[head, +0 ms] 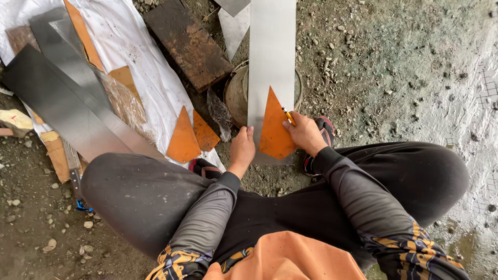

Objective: The person sits on the ground and uses a pencil and an orange template to mark shapes onto long metal sheets. They repeatedly position the template, trace its outline, and move it to new locations along the sheet.

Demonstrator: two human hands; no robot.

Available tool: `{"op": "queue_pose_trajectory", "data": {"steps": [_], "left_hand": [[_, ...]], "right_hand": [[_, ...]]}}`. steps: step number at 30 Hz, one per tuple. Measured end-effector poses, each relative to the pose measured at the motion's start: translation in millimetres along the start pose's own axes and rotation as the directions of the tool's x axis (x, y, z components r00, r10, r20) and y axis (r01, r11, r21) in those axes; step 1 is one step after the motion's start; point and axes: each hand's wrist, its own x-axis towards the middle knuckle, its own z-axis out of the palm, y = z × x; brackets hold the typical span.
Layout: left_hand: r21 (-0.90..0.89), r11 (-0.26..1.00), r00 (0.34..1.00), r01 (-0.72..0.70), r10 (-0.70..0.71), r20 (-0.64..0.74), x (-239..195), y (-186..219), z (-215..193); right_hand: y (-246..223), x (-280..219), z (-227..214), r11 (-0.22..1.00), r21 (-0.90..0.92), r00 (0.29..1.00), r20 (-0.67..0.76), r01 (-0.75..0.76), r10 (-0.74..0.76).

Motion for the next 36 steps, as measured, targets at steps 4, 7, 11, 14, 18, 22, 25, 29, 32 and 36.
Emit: {"op": "queue_pose_trajectory", "data": {"steps": [4, 7, 11, 14, 18, 22, 25, 29, 32, 36], "left_hand": [[-0.056, 0.998, 1.0, -0.028, 0.028, -0.005, 3, -18, 7], [-0.127, 0.99, 0.996, -0.06, 0.05, -0.08, 14, -37, 7], [-0.225, 0.973, 0.956, 0.051, -0.112, -0.27, 49, -78, -12], [-0.57, 0.798, 0.889, 0.197, -0.39, -0.24, 82, -107, -24], [-0.743, 0.61, 0.824, 0.275, -0.548, -0.146, 103, -155, -24], [-0.301, 0.853, 0.692, 0.425, -0.521, -0.5, 112, -204, -27], [-0.208, 0.801, 0.688, 0.561, -0.591, -0.422, 108, -224, -32], [0.097, 0.777, 0.743, 0.621, -0.545, -0.39, 105, -226, -37], [0.294, 0.774, 0.798, 0.561, -0.411, -0.441, 95, -217, -51], [0.349, 0.748, 0.821, 0.564, -0.466, -0.33, 100, -194, -80]], "right_hand": [[4, -2, 16, 0.997, 0.005, 0.997, -0.008, 0.079, -0.079], [5, -1, 22, 0.994, -0.006, 0.994, -0.024, 0.11, -0.11], [-3, -1, 25, 0.982, 0.058, 0.982, -0.058, 0.182, -0.179], [-13, 1, 21, 0.983, 0.035, 0.982, -0.052, 0.183, -0.181], [-25, 4, 19, 0.992, 0.032, 0.992, -0.016, 0.122, -0.122], [-35, 2, 13, 0.991, 0.03, 0.991, 0.002, 0.134, -0.134], [-43, -2, 7, 0.992, 0.086, 0.995, 0.028, 0.092, -0.094], [-51, -4, 0, 0.986, 0.167, 0.998, 0.051, 0.013, -0.021], [-59, -8, -4, 0.957, 0.273, 0.992, 0.1, -0.096, 0.071], [-72, -8, -13, 0.961, 0.275, 0.998, 0.059, -0.037, 0.021]]}}
